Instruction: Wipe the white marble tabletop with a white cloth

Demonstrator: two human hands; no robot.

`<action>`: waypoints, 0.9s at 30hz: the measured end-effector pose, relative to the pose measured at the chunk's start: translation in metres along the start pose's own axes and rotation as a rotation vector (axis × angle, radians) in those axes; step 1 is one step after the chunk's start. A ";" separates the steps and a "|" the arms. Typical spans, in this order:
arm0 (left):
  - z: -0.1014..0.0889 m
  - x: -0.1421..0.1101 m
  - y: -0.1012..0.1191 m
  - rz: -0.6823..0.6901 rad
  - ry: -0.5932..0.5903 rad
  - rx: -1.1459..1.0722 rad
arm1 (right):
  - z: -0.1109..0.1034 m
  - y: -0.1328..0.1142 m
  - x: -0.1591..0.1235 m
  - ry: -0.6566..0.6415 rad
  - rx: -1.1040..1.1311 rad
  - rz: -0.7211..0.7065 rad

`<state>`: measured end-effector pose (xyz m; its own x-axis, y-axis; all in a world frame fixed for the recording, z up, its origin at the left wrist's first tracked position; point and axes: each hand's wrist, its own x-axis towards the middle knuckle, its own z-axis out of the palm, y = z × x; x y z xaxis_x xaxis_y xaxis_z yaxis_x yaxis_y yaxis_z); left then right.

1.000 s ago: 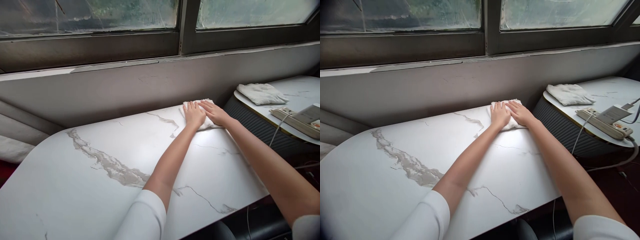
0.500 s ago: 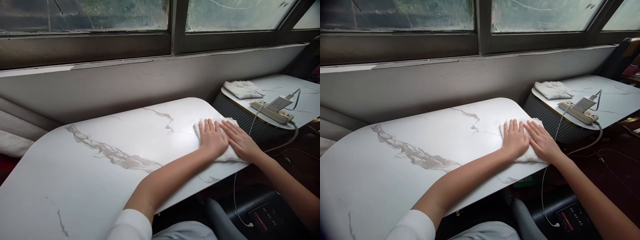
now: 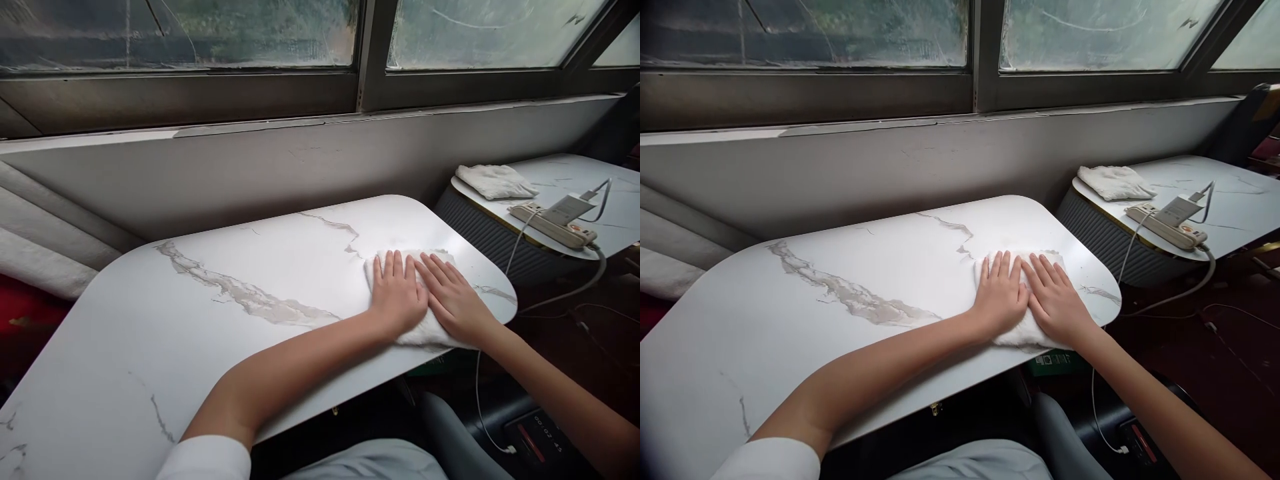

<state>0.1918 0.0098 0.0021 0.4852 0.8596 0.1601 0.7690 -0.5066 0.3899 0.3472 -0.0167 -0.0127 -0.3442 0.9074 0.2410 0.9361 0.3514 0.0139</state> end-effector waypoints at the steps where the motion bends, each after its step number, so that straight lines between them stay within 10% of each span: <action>1: -0.002 0.007 -0.007 -0.020 0.003 0.004 | 0.004 0.001 0.012 -0.008 0.007 0.002; 16: -0.028 0.147 -0.134 -0.272 0.156 0.107 | 0.050 0.021 0.232 -0.041 0.058 -0.061; 27: -0.028 0.139 -0.136 -0.348 0.185 0.154 | 0.053 0.016 0.236 -0.024 0.097 -0.107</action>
<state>0.1426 0.2001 -0.0031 0.1138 0.9715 0.2081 0.9338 -0.1761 0.3114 0.2773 0.2157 -0.0071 -0.4445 0.8683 0.2200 0.8829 0.4661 -0.0559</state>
